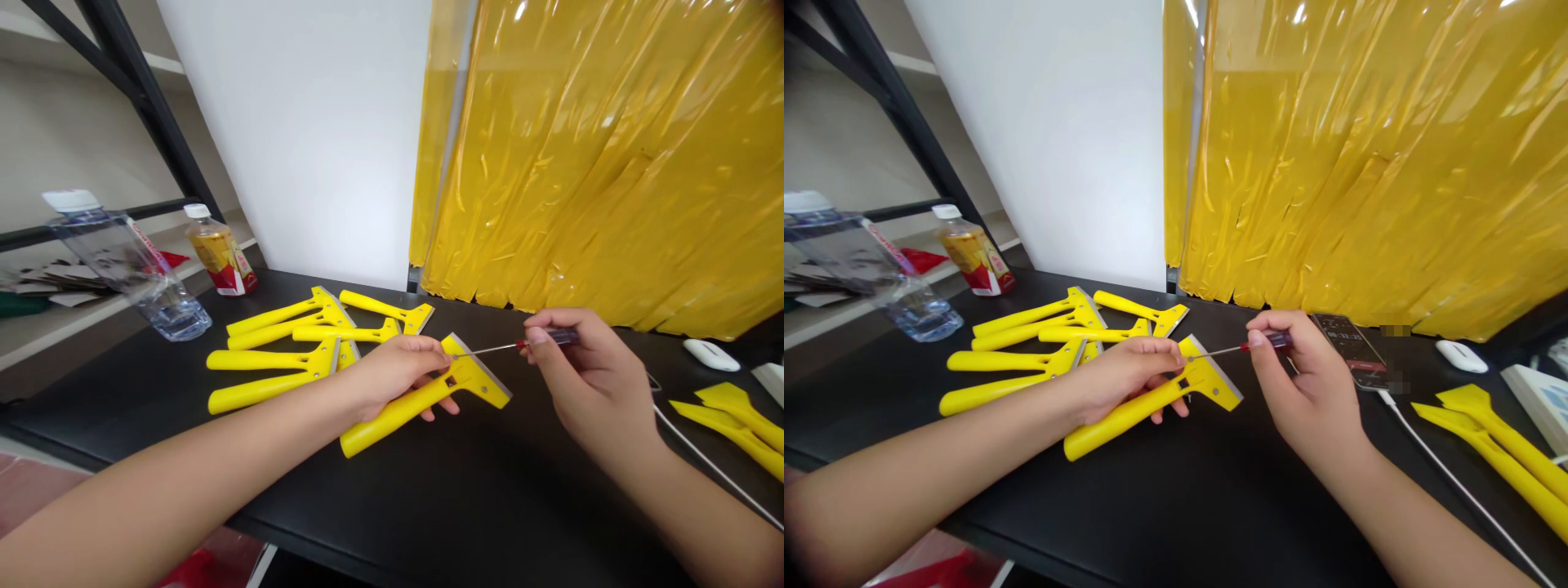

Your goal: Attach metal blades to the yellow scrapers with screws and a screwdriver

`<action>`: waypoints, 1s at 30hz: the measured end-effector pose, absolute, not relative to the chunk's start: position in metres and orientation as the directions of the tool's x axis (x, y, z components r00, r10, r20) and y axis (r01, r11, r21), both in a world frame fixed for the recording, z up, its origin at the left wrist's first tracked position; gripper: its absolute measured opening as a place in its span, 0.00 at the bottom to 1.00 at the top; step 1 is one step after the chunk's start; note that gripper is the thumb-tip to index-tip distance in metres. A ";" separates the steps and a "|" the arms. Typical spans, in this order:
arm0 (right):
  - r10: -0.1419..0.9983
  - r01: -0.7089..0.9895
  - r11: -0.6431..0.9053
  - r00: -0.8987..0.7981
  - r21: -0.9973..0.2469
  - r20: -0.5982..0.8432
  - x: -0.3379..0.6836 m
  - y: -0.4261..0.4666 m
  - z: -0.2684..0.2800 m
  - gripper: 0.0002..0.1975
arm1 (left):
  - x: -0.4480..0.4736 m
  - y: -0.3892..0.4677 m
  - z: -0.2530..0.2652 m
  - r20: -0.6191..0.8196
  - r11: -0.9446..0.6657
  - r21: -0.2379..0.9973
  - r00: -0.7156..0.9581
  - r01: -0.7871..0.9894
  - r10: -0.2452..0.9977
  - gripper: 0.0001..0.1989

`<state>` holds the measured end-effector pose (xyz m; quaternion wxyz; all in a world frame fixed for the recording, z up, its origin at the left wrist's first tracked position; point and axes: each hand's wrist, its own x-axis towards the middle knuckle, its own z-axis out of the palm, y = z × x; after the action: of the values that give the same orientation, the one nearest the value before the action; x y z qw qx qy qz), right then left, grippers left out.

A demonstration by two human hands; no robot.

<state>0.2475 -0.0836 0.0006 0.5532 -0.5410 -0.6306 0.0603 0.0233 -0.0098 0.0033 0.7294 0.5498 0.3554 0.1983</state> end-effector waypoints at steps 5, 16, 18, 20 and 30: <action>0.634 0.851 0.462 -0.118 -0.252 0.764 0.245 -0.096 0.017 0.07 | 0.026 -0.012 0.001 -0.145 0.095 0.989 0.586 0.115 0.797 0.09; 0.697 0.948 0.316 -0.211 -0.029 0.686 0.232 -0.102 0.014 0.08 | 0.023 -0.004 0.002 0.000 -0.055 0.994 0.487 0.098 0.874 0.06; 0.724 0.952 0.301 -0.197 -0.047 0.661 0.231 -0.102 0.013 0.10 | 0.022 -0.002 0.002 0.010 -0.074 0.991 0.487 0.112 0.873 0.07; 0.747 0.953 0.295 -0.184 -0.070 0.639 0.230 -0.101 0.014 0.11 | 0.022 0.000 0.003 0.021 -0.094 0.988 0.484 0.126 0.875 0.07; 0.781 0.980 0.199 -0.149 -0.016 0.606 0.236 -0.093 0.013 0.11 | 0.021 0.002 0.003 0.036 -0.121 0.980 0.463 0.156 0.886 0.07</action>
<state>0.2356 -0.0932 0.0131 0.2524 -0.6016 -0.7319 -0.1968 0.0211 0.0021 0.0035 0.5358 0.6666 0.3905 0.3406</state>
